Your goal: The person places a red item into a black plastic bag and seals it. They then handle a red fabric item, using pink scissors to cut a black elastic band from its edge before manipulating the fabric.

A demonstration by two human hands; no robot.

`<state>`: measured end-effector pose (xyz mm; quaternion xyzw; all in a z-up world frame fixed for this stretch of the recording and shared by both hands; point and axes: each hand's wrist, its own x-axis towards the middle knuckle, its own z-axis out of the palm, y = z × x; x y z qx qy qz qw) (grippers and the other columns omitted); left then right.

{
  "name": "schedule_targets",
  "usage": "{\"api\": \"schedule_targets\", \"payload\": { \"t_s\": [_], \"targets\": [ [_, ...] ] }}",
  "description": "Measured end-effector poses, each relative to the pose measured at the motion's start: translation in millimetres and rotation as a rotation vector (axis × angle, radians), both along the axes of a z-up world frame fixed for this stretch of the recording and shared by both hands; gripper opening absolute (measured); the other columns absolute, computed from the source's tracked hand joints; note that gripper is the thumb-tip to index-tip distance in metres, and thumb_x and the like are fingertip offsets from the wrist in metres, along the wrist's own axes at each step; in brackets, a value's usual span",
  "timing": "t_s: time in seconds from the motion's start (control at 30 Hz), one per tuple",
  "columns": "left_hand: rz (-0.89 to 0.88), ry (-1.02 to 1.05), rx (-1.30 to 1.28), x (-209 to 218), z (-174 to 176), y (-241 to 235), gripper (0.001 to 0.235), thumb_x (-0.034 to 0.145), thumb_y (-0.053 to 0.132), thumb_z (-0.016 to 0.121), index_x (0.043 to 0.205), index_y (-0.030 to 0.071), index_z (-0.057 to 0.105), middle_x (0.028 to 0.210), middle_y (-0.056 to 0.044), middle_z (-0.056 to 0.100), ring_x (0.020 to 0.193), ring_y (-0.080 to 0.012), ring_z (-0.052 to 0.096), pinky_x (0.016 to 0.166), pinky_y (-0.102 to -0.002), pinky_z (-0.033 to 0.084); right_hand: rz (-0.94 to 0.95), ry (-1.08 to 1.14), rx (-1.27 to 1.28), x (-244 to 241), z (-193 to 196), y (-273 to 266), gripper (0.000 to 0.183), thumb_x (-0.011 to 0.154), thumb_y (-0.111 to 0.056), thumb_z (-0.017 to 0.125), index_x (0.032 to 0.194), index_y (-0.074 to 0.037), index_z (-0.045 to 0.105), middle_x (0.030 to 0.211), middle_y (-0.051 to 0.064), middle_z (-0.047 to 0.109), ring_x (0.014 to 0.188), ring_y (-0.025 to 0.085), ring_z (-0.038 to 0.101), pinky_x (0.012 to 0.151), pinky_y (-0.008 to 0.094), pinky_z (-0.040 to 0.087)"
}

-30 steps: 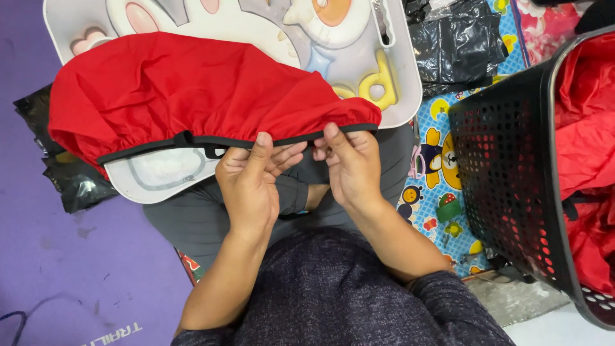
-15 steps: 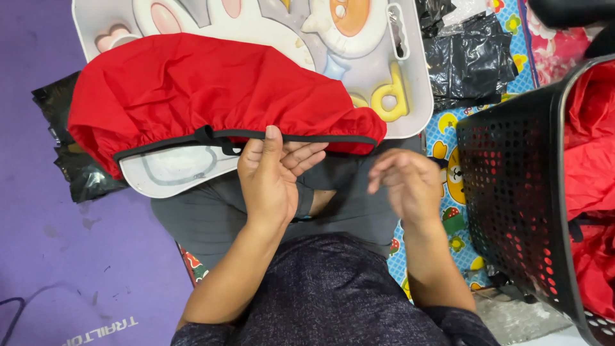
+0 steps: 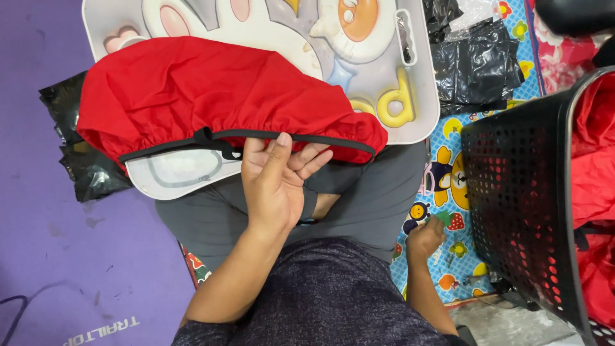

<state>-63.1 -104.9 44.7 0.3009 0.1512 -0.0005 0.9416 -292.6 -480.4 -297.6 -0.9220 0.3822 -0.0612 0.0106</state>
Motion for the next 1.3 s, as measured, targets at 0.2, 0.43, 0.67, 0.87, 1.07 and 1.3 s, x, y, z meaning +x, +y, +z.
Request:
{"api": "schedule_targets", "payload": {
  "t_s": [0.2, 0.43, 0.67, 0.87, 1.07, 1.3],
  "targets": [
    [-0.006, -0.003, -0.023, -2, 9, -3, 0.036, 0.1, 0.004, 0.06, 0.135, 0.008, 0.051, 0.123, -0.015, 0.072, 0.102, -0.0474, 0.07, 0.089, -0.067, 0.059, 0.029, -0.084, -0.074, 5, -1, -23, 0.044, 0.079, -0.007, 0.074, 0.121, 0.001, 0.062, 0.109, 0.025, 0.062, 0.098, 0.045, 0.063, 0.084, 0.053, 0.053],
    [-0.003, 0.017, -0.054, -3, 7, -1, 0.024, 0.099, 0.003, 0.062, 0.122, 0.006, 0.056, 0.117, -0.014, 0.074, 0.102, -0.046, 0.071, 0.091, -0.067, 0.059, -0.242, -0.163, -0.015, 28, -14, -99, 0.027, 0.083, -0.015, 0.067, 0.106, -0.005, 0.077, 0.082, 0.021, 0.074, 0.071, 0.045, 0.072, 0.067, 0.052, 0.06],
    [0.013, 0.06, -0.046, -1, 19, -8, 0.009, 0.098, 0.002, 0.064, 0.105, 0.005, 0.059, 0.101, -0.014, 0.077, 0.097, -0.0442, 0.073, 0.09, -0.067, 0.059, -0.039, -1.126, 1.22, 161, 221, 54, 0.016, 0.103, -0.006, 0.068, 0.104, -0.015, 0.055, 0.094, 0.007, 0.07, 0.073, 0.032, 0.076, 0.07, 0.04, 0.07],
    [0.051, 0.064, -0.006, -3, 42, -14, 0.009, 0.097, 0.002, 0.065, 0.099, 0.006, 0.057, 0.093, -0.01, 0.078, 0.092, -0.039, 0.075, 0.09, -0.064, 0.061, 0.288, -1.261, 1.657, 199, 315, 156, 0.021, 0.095, -0.003, 0.068, 0.114, -0.004, 0.062, 0.109, 0.022, 0.072, 0.087, 0.037, 0.077, 0.065, 0.045, 0.071],
    [0.03, 0.126, 0.039, -16, 6, -19, 0.019, 0.096, 0.004, 0.066, 0.111, 0.006, 0.055, 0.091, -0.014, 0.076, 0.086, -0.0345, 0.078, 0.078, -0.046, 0.068, 1.53, -1.031, 0.297, 228, 337, 195, 0.015, 0.09, -0.014, 0.073, 0.099, -0.01, 0.084, 0.092, 0.016, 0.058, 0.081, 0.036, 0.063, 0.08, 0.058, 0.06],
    [0.024, 0.18, 0.108, -20, -29, -28, 0.039, 0.098, 0.002, 0.06, 0.134, 0.007, 0.048, 0.099, -0.019, 0.075, 0.1, -0.041, 0.072, 0.094, -0.06, 0.056, 1.011, -1.174, 0.439, 236, 335, 197, 0.02, 0.087, 0.019, 0.076, 0.101, 0.005, 0.08, 0.104, 0.022, 0.055, 0.09, 0.032, 0.062, 0.078, 0.043, 0.056]
  ]
}}
